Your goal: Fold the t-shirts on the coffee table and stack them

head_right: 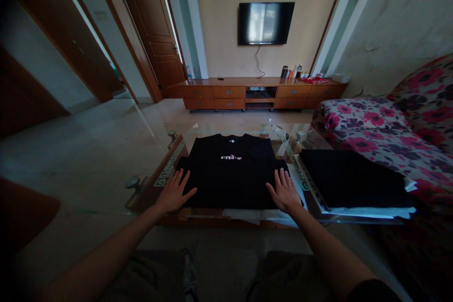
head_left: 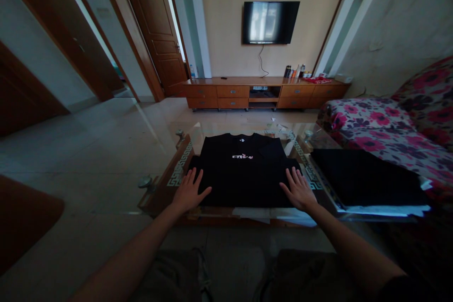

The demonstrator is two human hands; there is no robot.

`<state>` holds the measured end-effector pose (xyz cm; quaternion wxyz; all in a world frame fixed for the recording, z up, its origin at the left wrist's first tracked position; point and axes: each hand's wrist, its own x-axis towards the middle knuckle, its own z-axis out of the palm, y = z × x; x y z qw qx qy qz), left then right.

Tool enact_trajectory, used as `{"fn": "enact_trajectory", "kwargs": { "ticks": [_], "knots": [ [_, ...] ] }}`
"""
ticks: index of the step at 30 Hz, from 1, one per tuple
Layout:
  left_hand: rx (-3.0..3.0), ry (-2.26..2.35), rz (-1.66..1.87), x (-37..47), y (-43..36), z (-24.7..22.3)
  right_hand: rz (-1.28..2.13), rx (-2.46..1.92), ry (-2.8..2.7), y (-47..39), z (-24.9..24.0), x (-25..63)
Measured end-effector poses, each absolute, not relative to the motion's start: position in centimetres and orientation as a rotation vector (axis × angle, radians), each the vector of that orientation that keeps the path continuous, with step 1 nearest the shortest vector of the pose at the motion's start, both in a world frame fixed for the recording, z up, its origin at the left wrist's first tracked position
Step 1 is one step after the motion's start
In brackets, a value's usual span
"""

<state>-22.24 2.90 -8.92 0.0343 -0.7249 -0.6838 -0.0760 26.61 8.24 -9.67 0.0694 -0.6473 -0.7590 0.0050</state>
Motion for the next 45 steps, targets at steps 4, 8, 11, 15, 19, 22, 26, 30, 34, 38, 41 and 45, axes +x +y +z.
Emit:
{"fn": "enact_trajectory", "kwargs": {
  "ticks": [4,8,11,15,19,22,26,30,34,38,41,45],
  "knots": [
    [-2.227,-2.169,-0.179,-22.4,2.0,-8.8,0.004,-2.011,-2.241,7.7,-10.1,26.7],
    [-2.157,-2.212,-0.204,-21.7,2.0,-7.6,0.011,-2.085,-2.186,6.9,-9.1,25.4],
    [-2.118,-2.120,-0.349,-19.0,2.9,-6.6,-0.049,-2.025,-2.178,6.3,-7.4,22.0],
    [-2.402,-1.843,-0.435,-13.6,3.7,-6.5,-0.028,-1.635,-2.467,5.3,-5.9,16.3],
    [-2.575,-1.777,-0.373,-11.9,3.8,-7.6,0.118,-1.533,-2.586,5.5,-6.3,15.0],
    [-2.548,-1.849,-0.325,-15.1,4.5,-7.9,0.115,-1.684,-2.518,7.0,-7.1,18.6],
    [-2.364,-2.027,-0.311,-20.7,5.9,-8.1,0.040,-1.932,-2.335,9.5,-8.1,25.2],
    [-2.331,-2.031,-0.306,-23.1,6.3,-8.7,0.059,-1.969,-2.287,10.4,-8.8,28.0],
    [-2.359,-2.023,-0.274,-23.4,5.2,-8.9,0.060,-1.961,-2.305,9.4,-9.2,28.0],
    [-2.329,-2.030,-0.299,-24.0,4.9,-8.2,0.047,-1.961,-2.306,9.0,-9.1,27.9],
    [-2.211,-2.060,-0.359,-24.3,6.0,-8.1,-0.067,-1.970,-2.218,10.3,-8.7,27.4],
    [-2.201,-2.098,-0.323,-24.9,7.7,-8.8,-0.042,-1.947,-2.239,12.5,-8.7,27.0]
  ]
}}
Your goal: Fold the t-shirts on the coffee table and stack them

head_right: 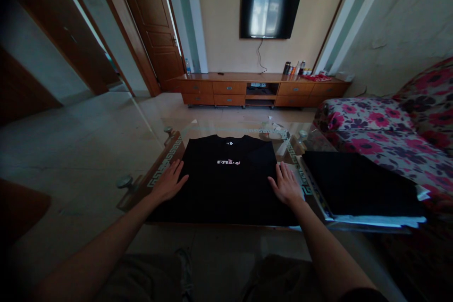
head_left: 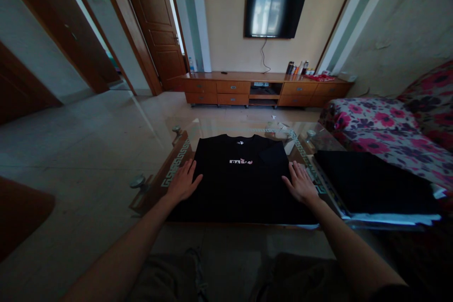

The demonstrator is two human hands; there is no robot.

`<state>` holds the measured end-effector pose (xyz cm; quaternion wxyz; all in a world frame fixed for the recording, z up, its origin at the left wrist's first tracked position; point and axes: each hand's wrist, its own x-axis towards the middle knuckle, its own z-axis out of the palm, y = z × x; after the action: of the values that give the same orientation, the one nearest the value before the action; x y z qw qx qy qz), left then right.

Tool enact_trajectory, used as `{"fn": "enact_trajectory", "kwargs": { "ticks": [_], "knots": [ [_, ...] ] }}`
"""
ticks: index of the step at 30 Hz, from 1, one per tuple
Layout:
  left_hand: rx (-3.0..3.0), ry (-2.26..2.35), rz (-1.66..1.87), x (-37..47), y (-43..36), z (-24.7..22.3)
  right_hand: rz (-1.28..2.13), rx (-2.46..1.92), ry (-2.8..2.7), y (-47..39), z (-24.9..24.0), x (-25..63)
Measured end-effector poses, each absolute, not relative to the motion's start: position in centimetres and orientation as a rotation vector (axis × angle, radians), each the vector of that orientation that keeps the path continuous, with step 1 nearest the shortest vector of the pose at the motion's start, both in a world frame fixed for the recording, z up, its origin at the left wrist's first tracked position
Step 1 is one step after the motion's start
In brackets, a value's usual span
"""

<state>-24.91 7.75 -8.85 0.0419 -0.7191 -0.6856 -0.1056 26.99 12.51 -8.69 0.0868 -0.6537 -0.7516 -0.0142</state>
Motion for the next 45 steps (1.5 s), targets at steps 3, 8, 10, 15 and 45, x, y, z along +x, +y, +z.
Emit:
{"fn": "enact_trajectory", "kwargs": {
  "ticks": [3,8,10,15,45],
  "knots": [
    [-2.239,-2.103,-0.308,-25.5,8.2,-9.3,0.064,-1.986,-2.267,13.3,-9.2,27.3],
    [-2.205,-2.102,-0.328,-24.8,7.6,-8.5,0.033,-2.004,-2.226,12.7,-9.0,27.0],
    [-2.176,-2.067,-0.360,-24.1,7.2,-8.1,-0.055,-1.992,-2.202,11.9,-8.5,26.2],
    [-2.325,-2.000,-0.319,-22.6,6.7,-7.9,-0.081,-1.908,-2.322,9.9,-8.1,23.8],
    [-1.777,-2.531,-0.805,-25.4,22.7,-8.7,0.206,-2.009,-1.715,27.9,-7.7,22.8]
  ]
}}
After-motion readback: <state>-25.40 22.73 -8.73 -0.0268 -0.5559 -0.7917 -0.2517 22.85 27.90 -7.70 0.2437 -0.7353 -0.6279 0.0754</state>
